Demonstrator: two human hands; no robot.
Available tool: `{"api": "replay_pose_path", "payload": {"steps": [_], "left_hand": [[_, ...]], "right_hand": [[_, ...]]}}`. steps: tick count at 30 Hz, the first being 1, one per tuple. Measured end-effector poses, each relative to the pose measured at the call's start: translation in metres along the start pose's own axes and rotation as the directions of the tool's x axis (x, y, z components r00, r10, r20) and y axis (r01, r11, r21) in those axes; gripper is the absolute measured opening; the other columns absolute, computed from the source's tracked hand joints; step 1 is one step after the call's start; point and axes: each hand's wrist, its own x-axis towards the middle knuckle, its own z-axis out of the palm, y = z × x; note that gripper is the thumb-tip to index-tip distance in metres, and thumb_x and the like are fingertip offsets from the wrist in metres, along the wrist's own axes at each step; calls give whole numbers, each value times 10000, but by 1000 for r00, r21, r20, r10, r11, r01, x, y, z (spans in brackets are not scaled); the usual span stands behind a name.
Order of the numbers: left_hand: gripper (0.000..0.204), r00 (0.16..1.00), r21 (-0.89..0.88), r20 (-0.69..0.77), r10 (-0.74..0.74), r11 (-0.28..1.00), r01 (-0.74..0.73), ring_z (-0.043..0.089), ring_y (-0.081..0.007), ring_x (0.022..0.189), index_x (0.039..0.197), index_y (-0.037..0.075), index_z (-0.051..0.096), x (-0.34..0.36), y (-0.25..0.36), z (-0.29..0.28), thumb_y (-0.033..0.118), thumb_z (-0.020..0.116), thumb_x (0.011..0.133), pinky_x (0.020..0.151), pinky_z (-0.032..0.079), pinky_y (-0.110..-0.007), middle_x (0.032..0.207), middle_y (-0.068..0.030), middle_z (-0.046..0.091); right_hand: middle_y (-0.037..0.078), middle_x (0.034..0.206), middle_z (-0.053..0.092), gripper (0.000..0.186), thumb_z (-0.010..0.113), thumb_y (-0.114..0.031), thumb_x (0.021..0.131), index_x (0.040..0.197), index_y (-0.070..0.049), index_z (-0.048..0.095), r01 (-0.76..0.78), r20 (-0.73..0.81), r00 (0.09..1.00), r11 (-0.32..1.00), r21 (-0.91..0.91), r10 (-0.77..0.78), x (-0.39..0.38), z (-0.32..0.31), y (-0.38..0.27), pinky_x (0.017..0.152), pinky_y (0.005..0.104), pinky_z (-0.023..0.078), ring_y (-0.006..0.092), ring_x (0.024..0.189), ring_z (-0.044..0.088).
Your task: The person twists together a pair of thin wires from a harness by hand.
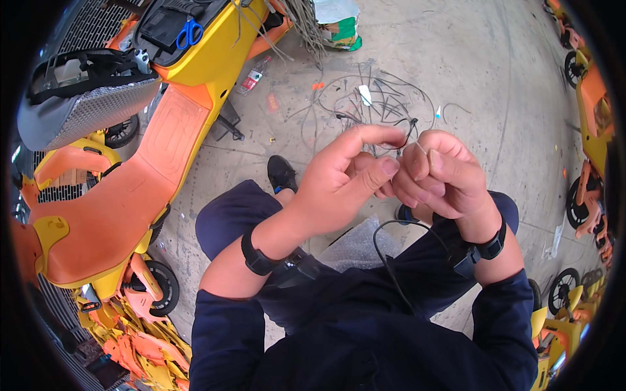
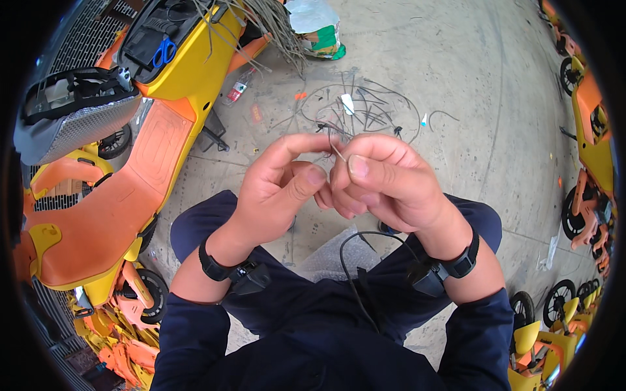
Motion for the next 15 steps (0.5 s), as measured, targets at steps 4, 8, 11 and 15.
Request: {"api": "replay_pose_path", "payload": {"steps": [4,8,11,15], "left_hand": [[197,986,100,-73,152,984,-144,608,-99,724,1104,12,621,1,-1,-4,52,615,911,651,498,-232,996,-65,617],[149,968,422,-70,242,886,-191,611,-113,716,1025,19,661,2,12,-13,17,649,877,630,495,-235,979,-85,622],[161,907,648,37,420,681,-342,606,-140,690,988,28,683,5,13,-14,-13,674,832,598,480,-244,893,-81,631],[203,865,708,119,487,570,-418,604,-166,683,1005,34,688,4,7,-14,-12,687,807,580,471,-248,845,-94,628]], "right_hand": [[55,709,569,204,551,-161,944,894,21,628,-140,-45,990,981,-131,135,-6,-5,-7,709,332,477,172,652,555],[116,899,669,213,553,-156,946,922,31,654,-9,-4,1000,821,-571,9,0,2,-15,790,320,490,218,808,633],[101,908,677,182,583,-136,937,938,25,667,43,36,999,682,-730,-24,0,3,-24,792,289,495,191,864,636],[83,916,681,131,623,-101,914,933,19,669,-147,-111,989,781,-607,100,-5,6,-19,768,260,492,138,859,627]]}}
